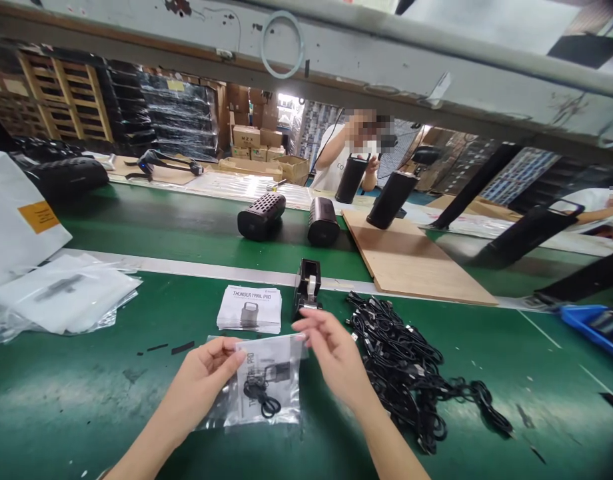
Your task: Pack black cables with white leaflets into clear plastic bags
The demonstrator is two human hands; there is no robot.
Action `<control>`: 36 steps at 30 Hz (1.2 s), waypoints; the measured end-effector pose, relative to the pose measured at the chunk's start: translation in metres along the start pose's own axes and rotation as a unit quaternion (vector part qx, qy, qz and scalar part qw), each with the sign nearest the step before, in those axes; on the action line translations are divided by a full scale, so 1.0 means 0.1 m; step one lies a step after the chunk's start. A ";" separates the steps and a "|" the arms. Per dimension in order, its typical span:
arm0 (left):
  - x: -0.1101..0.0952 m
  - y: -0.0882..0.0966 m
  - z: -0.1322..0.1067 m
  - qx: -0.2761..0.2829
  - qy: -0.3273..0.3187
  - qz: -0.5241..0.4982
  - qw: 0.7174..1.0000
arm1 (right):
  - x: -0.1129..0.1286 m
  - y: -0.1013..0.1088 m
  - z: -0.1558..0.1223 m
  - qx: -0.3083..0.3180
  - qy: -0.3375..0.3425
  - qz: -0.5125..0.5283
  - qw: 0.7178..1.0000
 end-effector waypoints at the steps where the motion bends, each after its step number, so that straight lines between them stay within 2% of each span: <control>1: 0.04 0.01 0.00 -0.011 -0.001 -0.003 1.000 | -0.04 0.06 0.05 -0.062 -0.037 -0.033 0.997; 3: 0.11 0.01 0.02 -0.029 -0.004 -0.003 1.000 | -0.11 0.17 0.19 -0.157 -0.098 -0.097 0.978; 4: 0.14 0.01 0.02 -0.038 -0.010 -0.003 0.999 | -0.14 0.21 0.26 -0.172 -0.120 -0.115 0.971; 8: 0.22 -0.03 0.04 -0.048 -0.042 0.021 0.998 | -0.24 0.18 0.47 -0.128 -0.151 -0.064 0.978; 13: 0.28 -0.07 0.03 -0.023 -0.052 0.058 0.997 | -0.28 0.02 0.35 -0.112 -0.152 0.019 0.982; 20: 0.35 -0.09 0.03 0.000 -0.050 0.044 0.998 | -0.40 -0.05 0.14 -0.139 -0.149 -0.043 0.978; 24: 0.37 -0.08 0.04 0.005 -0.047 0.043 0.998 | -0.37 0.00 0.01 -0.098 -0.157 -0.054 0.981; 26: 0.35 -0.08 0.03 0.008 -0.046 0.052 0.998 | -0.27 -0.04 -0.12 -0.035 -0.160 0.015 0.986; 28: 0.33 -0.07 0.00 0.009 -0.047 0.060 0.997 | -0.15 -0.14 -0.27 0.037 -0.164 0.124 0.978; 29: 0.31 -0.08 -0.02 0.010 -0.046 0.063 0.997 | -0.09 -0.21 -0.32 0.057 -0.163 0.172 0.970; 31: 0.28 -0.11 -0.05 0.015 -0.044 0.066 0.997 | -0.03 -0.33 -0.36 0.049 -0.163 0.210 0.963; 34: 0.24 -0.17 -0.11 0.019 -0.050 0.061 0.997 | -0.06 -0.47 -0.32 0.002 -0.182 0.150 0.972; 36: 0.21 -0.17 -0.15 0.008 -0.052 0.050 0.997 | -0.09 -0.50 -0.29 -0.008 -0.197 0.050 0.979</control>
Point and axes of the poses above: each hand's wrist, its own z-axis towards the middle knuckle, its own y-axis out of the back of the hand, x = y × z, the point moved 3 cm from there along z, towards the middle knuckle, and after that the axes turned 1 degree about z, right-handed, at the moved point
